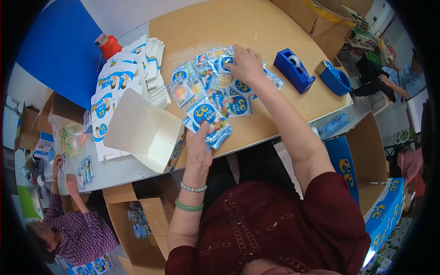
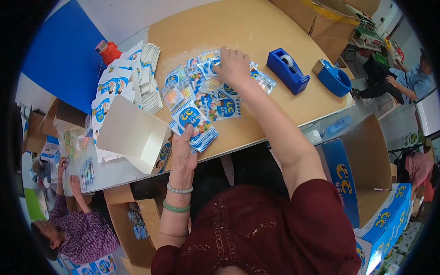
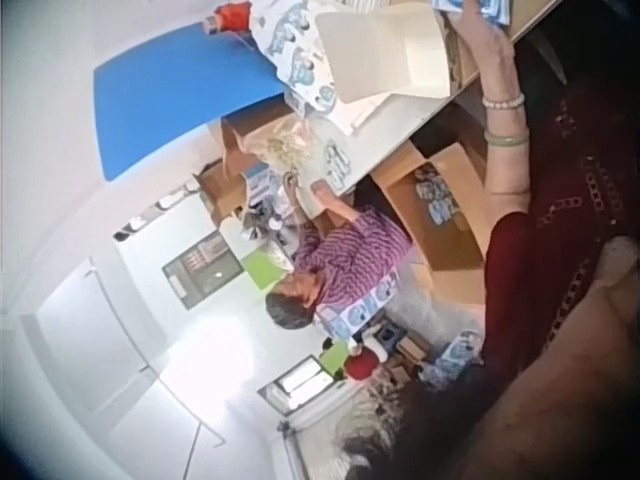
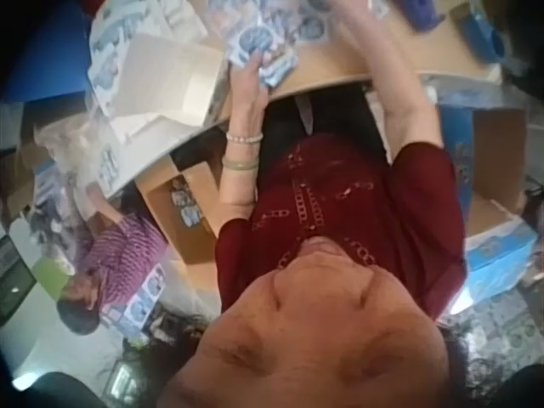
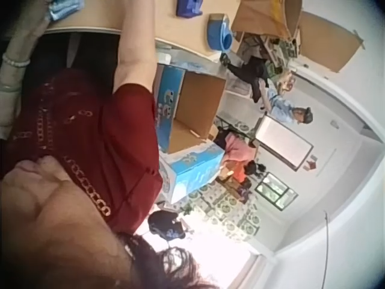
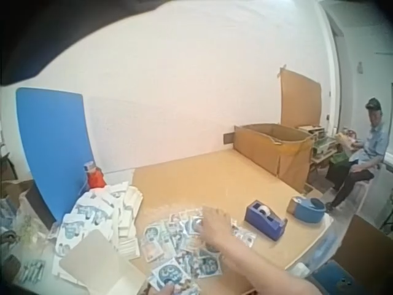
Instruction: The person folds a flat cardboard sheet into a small box, packs pouches into the box, closes the box flaps, and places the filled boxes into a larger shipping carton.
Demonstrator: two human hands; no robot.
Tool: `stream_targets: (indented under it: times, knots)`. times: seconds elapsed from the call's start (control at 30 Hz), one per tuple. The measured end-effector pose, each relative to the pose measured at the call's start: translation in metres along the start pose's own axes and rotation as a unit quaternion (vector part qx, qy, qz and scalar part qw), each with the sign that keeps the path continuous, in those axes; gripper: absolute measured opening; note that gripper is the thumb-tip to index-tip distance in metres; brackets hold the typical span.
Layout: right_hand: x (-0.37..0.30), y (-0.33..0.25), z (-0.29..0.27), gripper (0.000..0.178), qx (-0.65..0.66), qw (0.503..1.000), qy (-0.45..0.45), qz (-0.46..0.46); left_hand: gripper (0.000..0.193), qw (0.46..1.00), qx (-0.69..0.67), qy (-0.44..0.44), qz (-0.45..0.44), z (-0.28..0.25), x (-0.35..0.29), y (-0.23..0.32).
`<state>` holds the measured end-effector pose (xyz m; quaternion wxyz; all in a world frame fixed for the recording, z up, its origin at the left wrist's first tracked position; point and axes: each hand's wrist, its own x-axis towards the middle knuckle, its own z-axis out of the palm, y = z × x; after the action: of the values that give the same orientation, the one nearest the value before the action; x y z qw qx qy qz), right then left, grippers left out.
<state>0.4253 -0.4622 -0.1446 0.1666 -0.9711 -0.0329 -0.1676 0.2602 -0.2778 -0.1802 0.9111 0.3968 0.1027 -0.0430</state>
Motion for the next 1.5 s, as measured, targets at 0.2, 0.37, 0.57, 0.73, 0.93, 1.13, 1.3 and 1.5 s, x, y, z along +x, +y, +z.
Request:
stream_targets:
  times: [0.2,0.37,0.57,0.73,0.93,1.13,1.3,1.5]
  knots:
    - [0.009,0.023,-0.014,0.03,-0.02,0.999,0.016,-0.025,0.031,0.999,-0.001,-0.019,-0.028,-0.015,0.005,0.002]
    - [-0.005,0.054,-0.045,0.021,0.255,0.946,-0.198,0.009,0.033,0.998,0.003,-0.029,-0.047,-0.02,0.011,-0.003]
    - [-0.03,0.034,-0.029,0.024,-0.113,0.947,-0.085,-0.289,0.036,0.998,-0.01,-0.044,-0.043,-0.011,0.007,0.001]
    - [-0.048,0.033,-0.053,0.025,-0.116,0.976,-0.1,-0.155,0.036,0.999,-0.013,-0.03,-0.044,-0.012,0.001,0.001]
    - [-0.114,-0.019,-0.05,0.019,0.625,0.725,-0.234,0.169,0.042,0.994,0.101,-0.043,0.01,-0.009,0.0,-0.008]
    - [-0.147,-0.049,0.009,0.03,0.624,0.734,-0.221,0.151,0.032,0.998,-0.036,-0.044,-0.016,0.01,-0.012,-0.001]
    - [-0.145,-0.058,-0.02,0.037,0.355,0.918,-0.171,-0.049,0.028,0.996,0.071,-0.037,-0.04,-0.033,0.002,-0.009]
    - [-0.092,0.071,-0.03,0.022,-0.147,0.979,0.036,-0.137,0.033,0.999,-0.008,0.008,-0.038,-0.011,-0.006,-0.002]
